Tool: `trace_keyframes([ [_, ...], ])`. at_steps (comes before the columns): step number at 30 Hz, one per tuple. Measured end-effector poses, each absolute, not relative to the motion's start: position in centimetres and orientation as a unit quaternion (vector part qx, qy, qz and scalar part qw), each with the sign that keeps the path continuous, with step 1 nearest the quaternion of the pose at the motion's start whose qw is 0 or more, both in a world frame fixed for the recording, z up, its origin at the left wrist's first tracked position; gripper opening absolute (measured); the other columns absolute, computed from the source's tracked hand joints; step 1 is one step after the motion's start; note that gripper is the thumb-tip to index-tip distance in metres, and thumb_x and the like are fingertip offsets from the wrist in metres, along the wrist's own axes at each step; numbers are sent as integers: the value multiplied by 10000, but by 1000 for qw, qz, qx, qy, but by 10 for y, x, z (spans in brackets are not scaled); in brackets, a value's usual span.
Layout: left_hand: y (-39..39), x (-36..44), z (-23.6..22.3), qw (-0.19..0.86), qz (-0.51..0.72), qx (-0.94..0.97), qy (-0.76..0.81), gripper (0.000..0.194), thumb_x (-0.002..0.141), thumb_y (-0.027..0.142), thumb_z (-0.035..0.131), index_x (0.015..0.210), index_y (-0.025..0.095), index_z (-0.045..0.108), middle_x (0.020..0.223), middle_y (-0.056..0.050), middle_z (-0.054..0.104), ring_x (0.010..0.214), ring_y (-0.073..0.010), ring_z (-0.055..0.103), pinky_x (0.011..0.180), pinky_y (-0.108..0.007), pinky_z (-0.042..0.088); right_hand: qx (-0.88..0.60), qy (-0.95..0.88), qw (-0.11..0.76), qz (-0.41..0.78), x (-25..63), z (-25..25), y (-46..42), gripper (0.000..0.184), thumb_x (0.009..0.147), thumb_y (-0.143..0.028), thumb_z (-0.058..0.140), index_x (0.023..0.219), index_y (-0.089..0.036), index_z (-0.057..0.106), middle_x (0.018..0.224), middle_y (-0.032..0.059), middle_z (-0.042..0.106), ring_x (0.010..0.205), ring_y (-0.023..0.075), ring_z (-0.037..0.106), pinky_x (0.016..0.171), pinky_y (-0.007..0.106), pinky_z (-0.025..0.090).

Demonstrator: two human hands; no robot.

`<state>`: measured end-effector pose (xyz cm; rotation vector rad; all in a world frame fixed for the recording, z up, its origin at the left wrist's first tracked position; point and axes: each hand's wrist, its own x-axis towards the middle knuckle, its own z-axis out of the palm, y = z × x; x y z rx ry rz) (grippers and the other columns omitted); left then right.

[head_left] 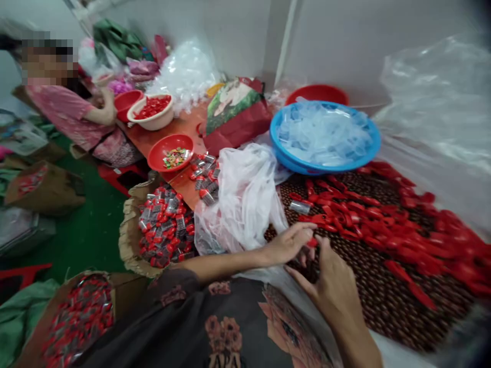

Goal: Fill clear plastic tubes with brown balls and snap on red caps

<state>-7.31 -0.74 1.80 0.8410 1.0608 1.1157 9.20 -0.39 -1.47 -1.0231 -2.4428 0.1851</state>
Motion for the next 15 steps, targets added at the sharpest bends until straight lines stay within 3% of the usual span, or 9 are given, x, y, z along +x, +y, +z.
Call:
trace_keyframes([
  [3, 5, -142, 37, 449, 593, 395, 538, 559, 872, 602, 493, 1206, 157, 542, 830, -33, 604, 547, -80, 511, 536, -217, 446, -349, -898, 249, 101, 98, -27, -4, 848, 899, -617, 443, 1534, -123, 175, 1461, 260, 421, 1275, 401, 495, 936, 536, 494],
  [7, 18, -264, 55, 175, 611, 357, 684, 531, 876, 638, 475, 1119, 178, 578, 962, -56, 631, 706, -102, 573, 638, -208, 476, -351, -897, 235, 130, 108, -45, -7, 648, 942, -515, 435, 1492, -191, 328, 1454, 211, 452, 1245, 368, 542, 948, 534, 512],
  [10, 29, -324, 58, 127, 575, 324, 741, 641, 892, 697, 353, 1080, 136, 601, 950, -93, 660, 841, -161, 632, 775, -280, 508, -358, -893, 233, 146, 108, -47, -12, 549, 946, -431, 479, 1442, -206, 418, 1438, 193, 480, 1238, 341, 553, 952, 510, 519],
  [13, 46, -327, 61, 41, 556, 384, 736, 538, 923, 586, 436, 1157, 131, 602, 1161, -128, 646, 1124, -201, 583, 998, -327, 437, -377, -881, 241, 156, 105, -37, -12, 444, 951, -357, 492, 1375, -226, 500, 1403, 162, 522, 1234, 314, 553, 982, 512, 500],
  [15, 55, -298, 62, 20, 556, 441, 704, 452, 929, 490, 488, 1195, 143, 602, 1207, -119, 635, 1142, -201, 574, 1014, -328, 428, -400, -866, 254, 160, 105, -30, -9, 374, 955, -308, 485, 1315, -231, 552, 1319, 143, 582, 1180, 289, 576, 968, 501, 506],
])
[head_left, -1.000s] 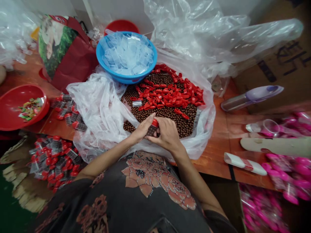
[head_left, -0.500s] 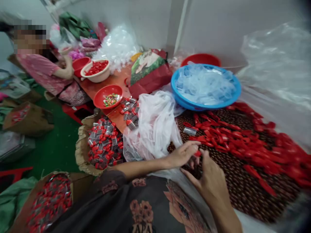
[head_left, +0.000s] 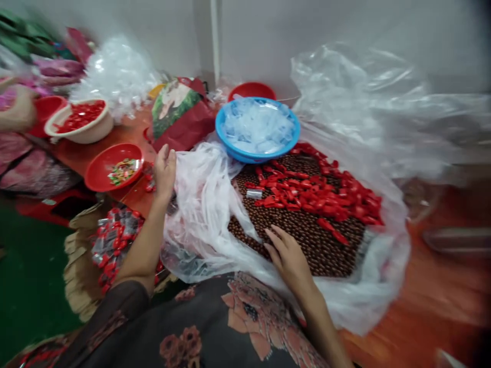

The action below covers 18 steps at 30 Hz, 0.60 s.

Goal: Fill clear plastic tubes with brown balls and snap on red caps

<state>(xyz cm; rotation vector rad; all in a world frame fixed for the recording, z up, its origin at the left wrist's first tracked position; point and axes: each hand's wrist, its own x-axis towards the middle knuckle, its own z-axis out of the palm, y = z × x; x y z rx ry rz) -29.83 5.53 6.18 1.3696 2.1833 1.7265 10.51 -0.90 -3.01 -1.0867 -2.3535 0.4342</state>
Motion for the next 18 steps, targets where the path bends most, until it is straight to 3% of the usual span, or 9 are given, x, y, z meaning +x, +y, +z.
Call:
trace_keyframes([
  [3, 68, -227, 56, 103, 489, 587, 637, 295, 916, 364, 525, 1083, 171, 673, 1059, -76, 679, 975, -181, 622, 911, -309, 476, -435, -838, 282, 168, 110, -21, -6, 274, 956, -264, 478, 1183, -224, 626, 1131, 125, 636, 1043, 254, 606, 895, 460, 532],
  [6, 86, -158, 36, 193, 296, 738, 574, 212, 878, 234, 558, 1008, 175, 714, 983, -81, 679, 936, -196, 615, 894, -318, 462, -465, -817, 292, 179, 117, -15, -5, 221, 959, -259, 468, 1073, -224, 654, 1002, 104, 625, 940, 235, 594, 832, 426, 532],
  [10, 106, -117, 5, 193, 107, 775, 592, 384, 810, 110, 587, 1182, 160, 664, 1058, -129, 671, 1016, -250, 600, 928, -355, 432, -500, -795, 291, 182, 130, -8, -7, 215, 962, -272, 462, 1025, -213, 659, 970, 96, 621, 928, 233, 578, 838, 410, 507],
  [15, 103, -120, 7, 211, 130, 759, 602, 343, 833, 162, 577, 1167, 178, 652, 1103, -107, 688, 1024, -256, 610, 944, -370, 427, -573, -739, 323, 147, 167, -10, 1, 234, 959, -272, 457, 1033, -204, 668, 963, 92, 621, 929, 223, 587, 867, 390, 497],
  [18, 84, -117, 18, 301, 138, 749, 573, 356, 868, 301, 566, 1208, 212, 621, 1097, -62, 690, 946, -234, 627, 876, -358, 458, -628, -701, 326, 81, 195, -14, 15, 276, 964, -278, 431, 1085, -200, 666, 1006, 104, 631, 963, 237, 577, 888, 413, 485],
])
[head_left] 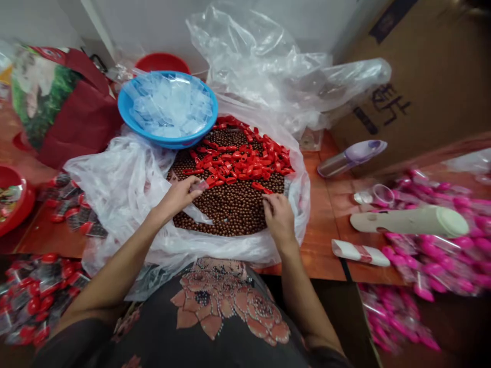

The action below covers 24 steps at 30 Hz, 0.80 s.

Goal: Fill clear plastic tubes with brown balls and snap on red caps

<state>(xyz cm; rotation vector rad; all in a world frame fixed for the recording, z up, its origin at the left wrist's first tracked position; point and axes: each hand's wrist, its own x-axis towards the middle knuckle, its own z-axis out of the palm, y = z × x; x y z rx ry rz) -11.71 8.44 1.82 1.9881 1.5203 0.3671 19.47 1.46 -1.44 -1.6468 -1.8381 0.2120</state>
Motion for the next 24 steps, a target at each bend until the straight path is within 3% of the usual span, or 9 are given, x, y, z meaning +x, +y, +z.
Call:
trace_keyframes([
  [4, 62, -95, 18, 374, 95, 750, 537, 341, 870, 338, 545, 1166, 214, 661, 1073, -69, 686, 966, -228, 616, 874, -341, 444, -637, -709, 302, 25, 211, -23, 37, 336, 967, -309, 442, 1219, -186, 626, 1161, 129, 638, 1065, 264, 541, 944, 445, 447],
  [10, 70, -57, -7, 396, 74, 718, 567, 343, 779, 322, 648, 1098, 213, 709, 880, -62, 712, 785, -226, 621, 744, -323, 416, -631, -726, 269, 53, 206, -32, 39, 357, 954, -285, 443, 1241, -185, 631, 992, 116, 646, 913, 263, 533, 843, 428, 470],
  [18, 87, -10, -23, 451, 149, 700, 533, 307, 744, 280, 696, 1033, 186, 740, 800, -31, 703, 725, -187, 609, 710, -287, 418, -660, -623, 391, 152, 209, -25, 5, 431, 956, -363, 473, 1379, -291, 512, 1118, 82, 626, 1049, 239, 566, 948, 473, 475],
  [24, 90, 8, -40, 552, 241, 631, 489, 312, 705, 221, 715, 1010, 156, 727, 820, -23, 703, 754, -168, 617, 749, -275, 444, -666, -546, 456, 226, 205, -16, -3, 445, 941, -378, 501, 1376, -291, 519, 1169, 81, 626, 1066, 209, 597, 986, 453, 481],
])
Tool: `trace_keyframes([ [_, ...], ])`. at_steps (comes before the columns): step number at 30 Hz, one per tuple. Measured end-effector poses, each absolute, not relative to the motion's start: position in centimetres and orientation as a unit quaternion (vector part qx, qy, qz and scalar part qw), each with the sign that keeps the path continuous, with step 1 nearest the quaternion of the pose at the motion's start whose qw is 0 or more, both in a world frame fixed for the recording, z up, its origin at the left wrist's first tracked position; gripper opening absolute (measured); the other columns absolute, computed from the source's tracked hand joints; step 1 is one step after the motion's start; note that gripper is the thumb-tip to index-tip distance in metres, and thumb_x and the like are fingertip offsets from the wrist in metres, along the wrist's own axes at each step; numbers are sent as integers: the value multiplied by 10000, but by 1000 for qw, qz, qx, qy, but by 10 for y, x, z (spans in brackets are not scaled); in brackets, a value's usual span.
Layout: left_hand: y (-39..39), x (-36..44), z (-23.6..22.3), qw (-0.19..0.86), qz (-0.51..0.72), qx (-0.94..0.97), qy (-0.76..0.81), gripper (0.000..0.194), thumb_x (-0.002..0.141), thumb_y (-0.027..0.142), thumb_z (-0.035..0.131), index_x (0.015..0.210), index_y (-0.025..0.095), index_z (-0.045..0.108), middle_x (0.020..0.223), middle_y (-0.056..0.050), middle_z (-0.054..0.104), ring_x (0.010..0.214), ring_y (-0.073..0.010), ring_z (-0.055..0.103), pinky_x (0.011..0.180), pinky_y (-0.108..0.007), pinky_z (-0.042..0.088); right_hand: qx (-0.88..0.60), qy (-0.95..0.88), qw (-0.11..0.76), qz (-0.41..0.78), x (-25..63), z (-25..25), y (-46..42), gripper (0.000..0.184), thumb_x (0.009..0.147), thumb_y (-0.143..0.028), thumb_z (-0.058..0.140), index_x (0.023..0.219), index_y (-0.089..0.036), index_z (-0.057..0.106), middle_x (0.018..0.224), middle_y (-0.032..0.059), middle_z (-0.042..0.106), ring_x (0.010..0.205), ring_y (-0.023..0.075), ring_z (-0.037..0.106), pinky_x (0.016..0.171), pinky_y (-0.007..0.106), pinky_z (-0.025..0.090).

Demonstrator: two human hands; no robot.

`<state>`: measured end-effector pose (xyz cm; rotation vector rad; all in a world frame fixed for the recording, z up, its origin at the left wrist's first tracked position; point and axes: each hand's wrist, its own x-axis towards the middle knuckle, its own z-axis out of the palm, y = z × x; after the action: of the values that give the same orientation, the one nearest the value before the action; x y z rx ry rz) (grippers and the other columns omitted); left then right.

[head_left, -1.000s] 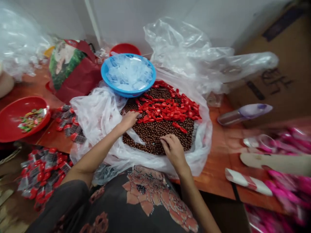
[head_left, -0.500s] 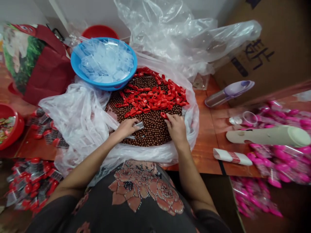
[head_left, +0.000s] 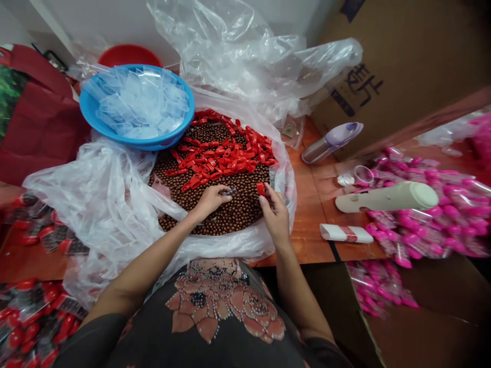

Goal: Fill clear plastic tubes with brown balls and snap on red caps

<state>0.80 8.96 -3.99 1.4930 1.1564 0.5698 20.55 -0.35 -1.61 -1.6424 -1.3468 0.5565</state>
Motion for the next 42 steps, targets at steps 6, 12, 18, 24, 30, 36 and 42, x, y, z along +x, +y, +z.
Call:
trace_keyframes([
  [6, 87, 10, -47, 662, 283, 520, 460, 335, 670, 229, 746, 988, 126, 721, 935, -49, 718, 763, -157, 619, 718, -282, 484, -649, -495, 491, 304, 200, -15, -3, 448, 918, -384, 541, 1350, -265, 557, 1378, 64, 585, 1298, 225, 515, 1144, 482, 345],
  [12, 79, 2, -32, 733, 295, 423, 444, 411, 618, 271, 809, 985, 124, 700, 907, -42, 697, 715, -123, 606, 625, -245, 507, -634, -484, 502, 335, 191, -14, -2, 436, 909, -407, 559, 1320, -264, 584, 1369, 53, 597, 1271, 215, 540, 1133, 467, 363],
  [18, 67, -14, -20, 771, 311, 371, 413, 479, 593, 326, 854, 1004, 138, 695, 997, -66, 688, 827, -148, 643, 683, -268, 554, -635, -492, 492, 335, 181, -11, 1, 433, 907, -429, 553, 1305, -267, 598, 1263, 65, 646, 1066, 197, 625, 1008, 440, 480],
  [24, 52, -22, -10, 767, 329, 362, 414, 466, 606, 292, 855, 1009, 128, 688, 1027, -62, 674, 853, -143, 632, 753, -321, 575, -627, -511, 491, 324, 170, -3, 7, 464, 920, -424, 524, 1355, -263, 551, 1166, 72, 667, 855, 167, 647, 852, 396, 559],
  [30, 48, -25, -1, 770, 311, 383, 404, 462, 601, 322, 857, 988, 119, 705, 1001, -68, 691, 825, -140, 630, 770, -317, 560, -575, -596, 463, 316, 157, 6, 12, 475, 958, -382, 460, 1430, -336, 444, 1349, 19, 605, 1061, 197, 650, 949, 426, 542],
  [36, 46, -28, -3, 782, 298, 373, 401, 451, 599, 325, 857, 969, 112, 714, 956, -64, 695, 781, -130, 632, 776, -321, 553, -528, -682, 405, 304, 157, 9, 18, 524, 982, -337, 427, 1494, -345, 314, 1408, 10, 559, 1200, 203, 598, 1052, 441, 475],
  [42, 44, -30, -3, 770, 299, 391, 405, 419, 643, 306, 825, 991, 108, 704, 937, -71, 703, 772, -126, 635, 759, -307, 551, -549, -696, 392, 246, 165, 8, 15, 494, 990, -330, 414, 1480, -346, 347, 1445, 13, 522, 1218, 212, 582, 1064, 455, 453],
])
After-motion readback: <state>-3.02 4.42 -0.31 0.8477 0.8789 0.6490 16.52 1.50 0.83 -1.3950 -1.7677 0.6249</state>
